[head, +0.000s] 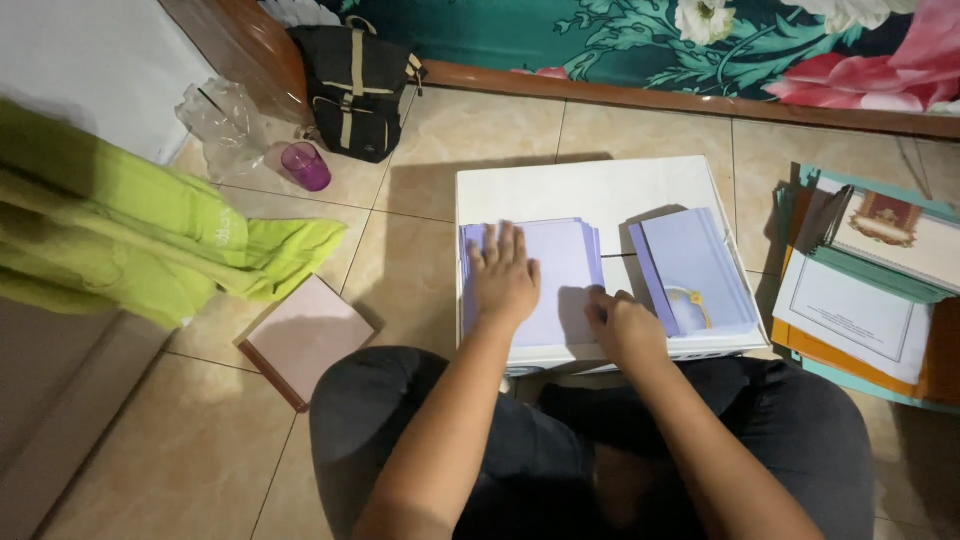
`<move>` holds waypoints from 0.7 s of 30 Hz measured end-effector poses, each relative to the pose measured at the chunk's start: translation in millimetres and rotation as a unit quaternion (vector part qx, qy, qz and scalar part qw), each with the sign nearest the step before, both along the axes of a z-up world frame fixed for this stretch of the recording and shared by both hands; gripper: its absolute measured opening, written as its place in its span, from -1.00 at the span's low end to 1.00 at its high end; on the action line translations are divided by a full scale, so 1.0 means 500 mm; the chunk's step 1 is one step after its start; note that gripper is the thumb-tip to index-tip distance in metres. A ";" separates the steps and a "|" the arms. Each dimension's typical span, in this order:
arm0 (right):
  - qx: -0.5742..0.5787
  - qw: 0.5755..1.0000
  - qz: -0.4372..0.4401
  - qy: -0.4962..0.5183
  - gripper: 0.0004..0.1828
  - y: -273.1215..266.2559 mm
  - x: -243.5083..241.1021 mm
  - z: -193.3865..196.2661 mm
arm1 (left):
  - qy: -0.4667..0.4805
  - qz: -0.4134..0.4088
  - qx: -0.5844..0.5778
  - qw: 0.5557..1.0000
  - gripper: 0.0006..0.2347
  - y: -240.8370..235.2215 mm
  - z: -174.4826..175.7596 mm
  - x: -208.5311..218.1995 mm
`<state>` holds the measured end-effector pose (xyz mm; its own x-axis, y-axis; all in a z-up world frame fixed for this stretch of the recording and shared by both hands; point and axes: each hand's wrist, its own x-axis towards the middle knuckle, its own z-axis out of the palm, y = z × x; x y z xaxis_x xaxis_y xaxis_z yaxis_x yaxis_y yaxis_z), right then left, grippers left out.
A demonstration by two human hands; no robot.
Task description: Folding paper sheets in half to create cards and stacking them on a box.
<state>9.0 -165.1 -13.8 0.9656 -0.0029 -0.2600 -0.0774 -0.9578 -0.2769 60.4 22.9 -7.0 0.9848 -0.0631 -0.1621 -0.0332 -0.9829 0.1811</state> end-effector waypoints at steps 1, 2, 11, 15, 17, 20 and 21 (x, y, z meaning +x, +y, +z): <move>-0.001 1.000 0.000 0.001 -0.59 -0.005 0.002 -0.007 | 0.001 0.000 -0.001 1.000 -0.50 -0.004 0.008 -0.009; 0.005 1.000 -0.006 0.020 -0.61 -0.011 0.004 -0.014 | 0.024 -0.015 -0.002 1.000 -0.50 -0.008 0.016 -0.019; 0.031 0.998 -0.021 0.050 -0.62 -0.015 0.016 -0.009 | 0.117 -0.099 -0.056 0.987 -0.44 -0.024 0.027 -0.082; 0.041 0.999 0.028 -0.008 -0.63 -0.001 -0.010 0.038 | 0.090 -0.071 -0.024 0.993 -0.42 -0.029 -0.007 -0.050; 0.029 0.998 -0.001 -0.062 -0.57 -0.079 0.034 -0.028 | 0.091 -0.072 -0.016 0.993 -0.43 -0.034 -0.010 -0.050; -0.068 0.984 -0.030 -0.161 -0.30 -0.185 0.039 -0.069 | 0.100 -0.071 -0.008 0.992 -0.43 -0.033 -0.014 -0.060; -0.151 0.963 -0.032 -0.223 -0.09 -0.220 0.050 -0.063 | 0.090 -0.072 -0.006 0.993 -0.43 -0.033 -0.007 -0.048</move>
<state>34.3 -275.3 -45.2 0.9765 -0.0765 0.2016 -0.0768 -0.9970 -0.0063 36.6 6.2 -10.3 0.9207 -0.2047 -0.3324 -0.1397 -0.9679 0.2089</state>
